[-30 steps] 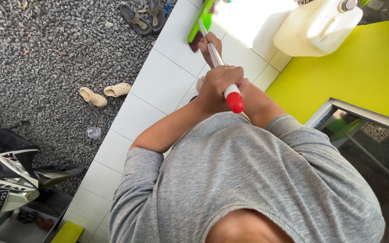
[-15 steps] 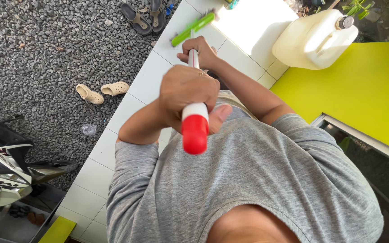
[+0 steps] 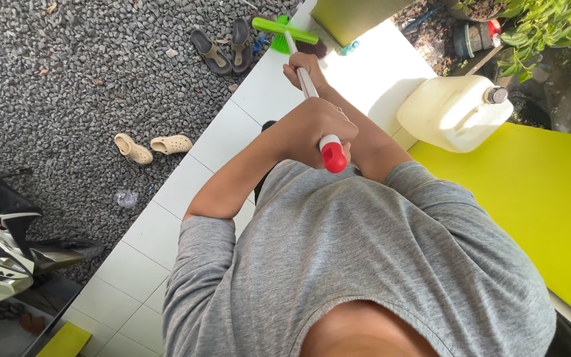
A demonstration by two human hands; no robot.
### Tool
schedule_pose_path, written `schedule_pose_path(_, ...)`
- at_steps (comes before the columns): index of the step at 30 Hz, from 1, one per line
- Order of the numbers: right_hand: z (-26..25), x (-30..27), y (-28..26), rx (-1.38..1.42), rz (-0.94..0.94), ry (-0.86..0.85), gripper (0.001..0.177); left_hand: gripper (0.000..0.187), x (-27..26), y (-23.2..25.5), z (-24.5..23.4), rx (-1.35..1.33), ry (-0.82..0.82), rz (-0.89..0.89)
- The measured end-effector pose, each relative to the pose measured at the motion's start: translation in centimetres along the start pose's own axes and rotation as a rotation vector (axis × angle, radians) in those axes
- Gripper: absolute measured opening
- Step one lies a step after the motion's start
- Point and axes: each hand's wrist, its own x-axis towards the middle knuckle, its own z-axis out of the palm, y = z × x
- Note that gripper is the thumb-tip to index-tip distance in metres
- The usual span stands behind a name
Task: The person sweeps a white tiled floor using a long-handled brush, moving dirt from the threshold of an indoor space out onto a gravel area.
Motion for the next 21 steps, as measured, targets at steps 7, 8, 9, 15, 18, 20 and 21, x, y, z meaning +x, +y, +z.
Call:
schedule_pose_path(7, -0.8, 4.6, -2.2, -0.149, -0.076, 0.263, 0.034, 0.025, 1.1, -1.1, -2.8, 0.001, -0.092, 0.157)
schedule_pose_path(8, -0.7, 5.3, -3.7, -0.115, -0.009, 0.299, 0.035, 0.025, 1.3, -0.9, -3.9, -0.009, -0.096, 0.168)
schedule_pose_path(9, -0.4, 6.1, -5.5, -0.080, 0.058, 0.335, 0.037, 0.026, 1.6, -0.6, -5.2, -0.020, -0.099, 0.180)
schedule_pose_path(15, 1.7, 12.2, -15.6, -0.061, 0.116, 0.408, 0.045, 0.040, 2.4, 1.6, -15.5, -0.270, 0.019, 0.393)
schedule_pose_path(18, 1.8, 14.9, -16.3, -0.064, 0.096, 0.386, 0.044, 0.034, 3.5, -0.8, -19.4, -0.281, -0.014, 0.383)
schedule_pose_path(20, 2.0, 16.3, -14.8, -0.056, 0.120, 0.424, 0.042, 0.032, 4.2, -3.1, -20.3, -0.336, -0.116, 0.298)
schedule_pose_path(21, 1.9, 16.9, -13.4, -0.066, 0.140, 0.458, 0.042, 0.031, 4.6, -4.4, -20.6, -0.363, -0.169, 0.254)
